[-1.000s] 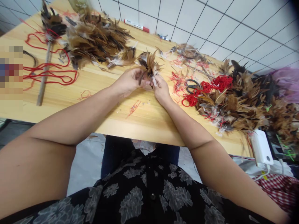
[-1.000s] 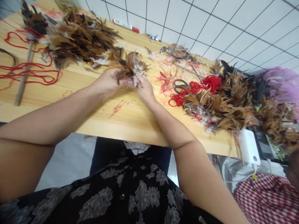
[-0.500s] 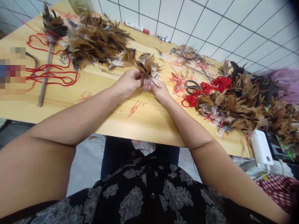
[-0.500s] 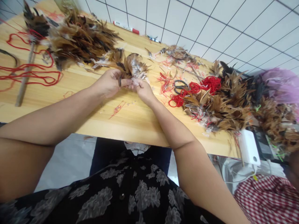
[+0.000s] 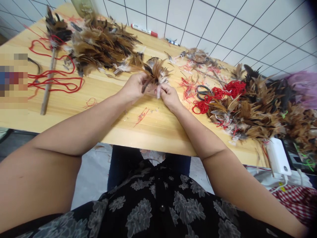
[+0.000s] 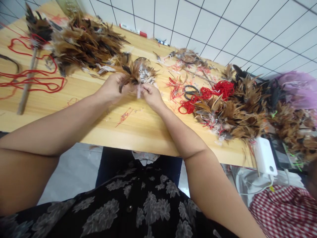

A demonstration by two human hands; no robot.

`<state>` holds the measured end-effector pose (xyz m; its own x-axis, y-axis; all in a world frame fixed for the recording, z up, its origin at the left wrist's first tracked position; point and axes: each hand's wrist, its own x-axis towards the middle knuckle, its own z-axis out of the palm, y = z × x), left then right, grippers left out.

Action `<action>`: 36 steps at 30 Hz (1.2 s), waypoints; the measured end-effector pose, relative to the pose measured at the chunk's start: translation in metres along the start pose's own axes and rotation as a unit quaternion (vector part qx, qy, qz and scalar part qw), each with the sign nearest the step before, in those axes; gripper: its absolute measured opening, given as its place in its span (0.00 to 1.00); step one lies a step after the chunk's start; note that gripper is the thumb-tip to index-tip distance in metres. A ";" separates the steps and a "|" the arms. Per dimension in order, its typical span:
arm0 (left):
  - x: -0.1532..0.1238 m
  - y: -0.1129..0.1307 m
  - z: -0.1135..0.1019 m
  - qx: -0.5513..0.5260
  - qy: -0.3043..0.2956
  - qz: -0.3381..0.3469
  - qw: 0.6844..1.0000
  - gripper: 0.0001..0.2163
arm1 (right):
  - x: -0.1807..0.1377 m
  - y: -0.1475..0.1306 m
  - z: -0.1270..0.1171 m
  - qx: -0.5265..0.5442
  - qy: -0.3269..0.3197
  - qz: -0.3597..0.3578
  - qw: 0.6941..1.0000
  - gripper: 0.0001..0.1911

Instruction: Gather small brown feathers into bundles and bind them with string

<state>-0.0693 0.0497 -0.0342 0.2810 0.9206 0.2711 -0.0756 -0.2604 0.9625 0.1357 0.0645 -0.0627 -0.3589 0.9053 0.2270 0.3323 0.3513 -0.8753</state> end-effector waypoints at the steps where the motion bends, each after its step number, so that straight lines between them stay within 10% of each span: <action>1: 0.000 0.003 0.001 0.000 0.009 -0.012 1.000 0.24 | 0.000 0.000 0.000 -0.009 0.015 0.002 1.000 0.19; 21: -0.008 0.024 0.013 0.036 0.024 -0.031 0.999 0.26 | -0.008 -0.004 0.007 -0.108 0.055 -0.022 0.992 0.17; 29: 0.010 -0.011 -0.012 0.004 0.097 -0.057 0.994 0.37 | -0.003 0.004 -0.002 -0.065 0.105 0.009 0.992 0.18; 36: 0.010 -0.011 -0.006 -0.008 0.124 -0.057 0.991 0.25 | -0.001 0.008 -0.005 -0.082 0.121 0.012 0.989 0.15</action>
<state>-0.0718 0.0632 -0.0419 0.0449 0.9875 0.1509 -0.0721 -0.1475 0.9864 0.1427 0.0671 -0.0676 -0.1367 0.9372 0.3208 0.4815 0.3459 -0.8053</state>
